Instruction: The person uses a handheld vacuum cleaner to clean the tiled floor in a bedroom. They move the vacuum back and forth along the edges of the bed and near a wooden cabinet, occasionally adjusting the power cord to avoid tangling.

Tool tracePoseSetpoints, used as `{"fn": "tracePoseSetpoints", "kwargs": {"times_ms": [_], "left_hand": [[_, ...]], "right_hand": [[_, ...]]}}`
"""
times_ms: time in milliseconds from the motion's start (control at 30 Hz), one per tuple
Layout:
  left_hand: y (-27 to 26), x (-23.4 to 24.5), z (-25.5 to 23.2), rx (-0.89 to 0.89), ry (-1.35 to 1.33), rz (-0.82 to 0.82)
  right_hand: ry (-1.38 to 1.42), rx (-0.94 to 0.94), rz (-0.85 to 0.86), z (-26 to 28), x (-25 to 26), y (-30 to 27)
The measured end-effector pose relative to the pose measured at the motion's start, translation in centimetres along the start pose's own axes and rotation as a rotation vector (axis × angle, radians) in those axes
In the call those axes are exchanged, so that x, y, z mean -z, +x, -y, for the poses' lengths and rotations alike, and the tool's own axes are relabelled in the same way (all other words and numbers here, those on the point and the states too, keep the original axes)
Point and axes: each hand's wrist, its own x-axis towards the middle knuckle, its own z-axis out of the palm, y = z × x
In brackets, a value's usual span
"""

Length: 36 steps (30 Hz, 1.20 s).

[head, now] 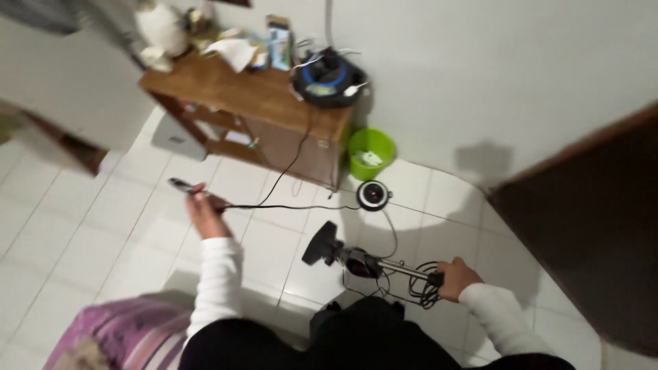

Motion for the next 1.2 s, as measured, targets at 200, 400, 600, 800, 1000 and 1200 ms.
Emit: {"fn": "tracePoseSetpoints", "kwargs": {"times_ms": [200,400,600,800,1000,1200], "left_hand": [[-0.7,-1.8,-8.4,-0.108,-0.104,0.001],[-2.1,-3.9,-10.2,-0.021,-0.027,0.07],[-3.3,-3.7,-8.7,0.063,-0.014,0.063],[-3.9,-2.8,-8.0,0.074,-0.025,0.069],[-2.3,-0.8,-7.4,-0.127,0.243,-0.102],[-1.0,-1.5,-10.1,-0.093,0.299,-0.104]], "right_hand": [[-0.016,-0.234,0.026,-1.5,3.8,-7.1],[0.027,-0.241,0.069,-7.9,-0.7,-5.8],[-0.01,-0.331,0.373,-7.6,-1.7,-5.2],[0.114,-0.316,0.308,-2.8,3.1,-7.6],[0.427,-0.374,0.211,-7.6,7.5,-10.5],[0.622,-0.311,0.064,-16.7,9.7,-11.4]]}}
